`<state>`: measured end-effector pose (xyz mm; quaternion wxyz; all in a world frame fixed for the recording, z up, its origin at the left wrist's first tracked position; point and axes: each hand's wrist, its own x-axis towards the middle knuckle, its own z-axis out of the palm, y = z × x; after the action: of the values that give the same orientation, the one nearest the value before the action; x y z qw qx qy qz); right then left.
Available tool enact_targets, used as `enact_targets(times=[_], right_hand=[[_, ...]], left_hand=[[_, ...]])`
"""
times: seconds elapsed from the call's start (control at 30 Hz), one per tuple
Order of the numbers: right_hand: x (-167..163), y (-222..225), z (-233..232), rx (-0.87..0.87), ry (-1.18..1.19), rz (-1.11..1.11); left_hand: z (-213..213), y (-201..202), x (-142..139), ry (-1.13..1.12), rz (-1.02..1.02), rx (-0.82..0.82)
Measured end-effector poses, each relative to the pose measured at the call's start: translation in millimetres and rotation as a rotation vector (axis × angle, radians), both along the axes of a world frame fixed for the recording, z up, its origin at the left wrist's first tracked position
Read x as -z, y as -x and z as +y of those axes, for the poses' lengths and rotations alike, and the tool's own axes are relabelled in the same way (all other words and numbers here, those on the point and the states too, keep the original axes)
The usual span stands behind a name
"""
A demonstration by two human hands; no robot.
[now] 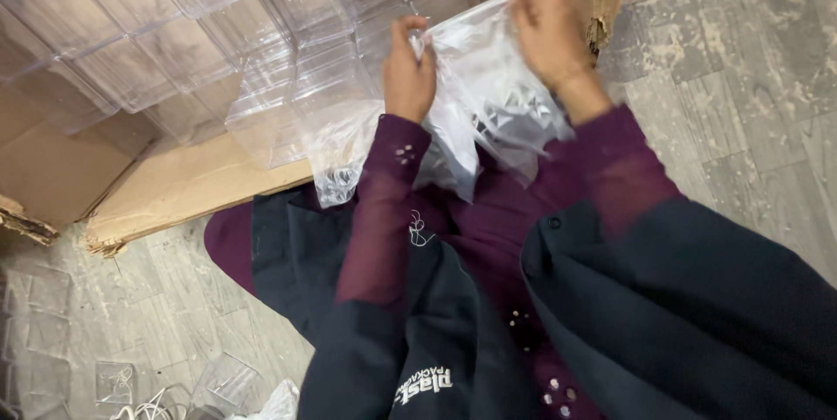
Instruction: The person sits on the floor and packs clear plastic boxes into plastic bags, opening each bag and inserting a box, then places the filled bags into a large cardboard box alongside other stacked plastic boxes.
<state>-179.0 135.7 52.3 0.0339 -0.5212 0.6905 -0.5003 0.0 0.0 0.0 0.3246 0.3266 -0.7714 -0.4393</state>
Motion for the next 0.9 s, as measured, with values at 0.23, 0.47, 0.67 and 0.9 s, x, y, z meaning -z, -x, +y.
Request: enact_targets(times=[0.23, 0.47, 0.67, 0.9], right_hand=[[52.4, 4.1, 56.0, 0.058, 0.04, -0.431], [33.8, 6.4, 24.7, -0.197, 0.138, -1.179], [-25.6, -23.7, 35.5, -0.843, -0.069, -0.877], [52.6, 95.1, 144.6, 0.217, 0.186, -0.864]], left_hand=[[-8.0, -3.5, 3.9, -0.465, 0.278, 0.423], [-24.6, 33.4, -18.2, -0.005, -0.108, 0.203], [-19.3, 59.1, -61.1, -0.054, 0.065, 0.488], [-26.6, 34.6, -67.6, -0.273, 0.199, 0.661]])
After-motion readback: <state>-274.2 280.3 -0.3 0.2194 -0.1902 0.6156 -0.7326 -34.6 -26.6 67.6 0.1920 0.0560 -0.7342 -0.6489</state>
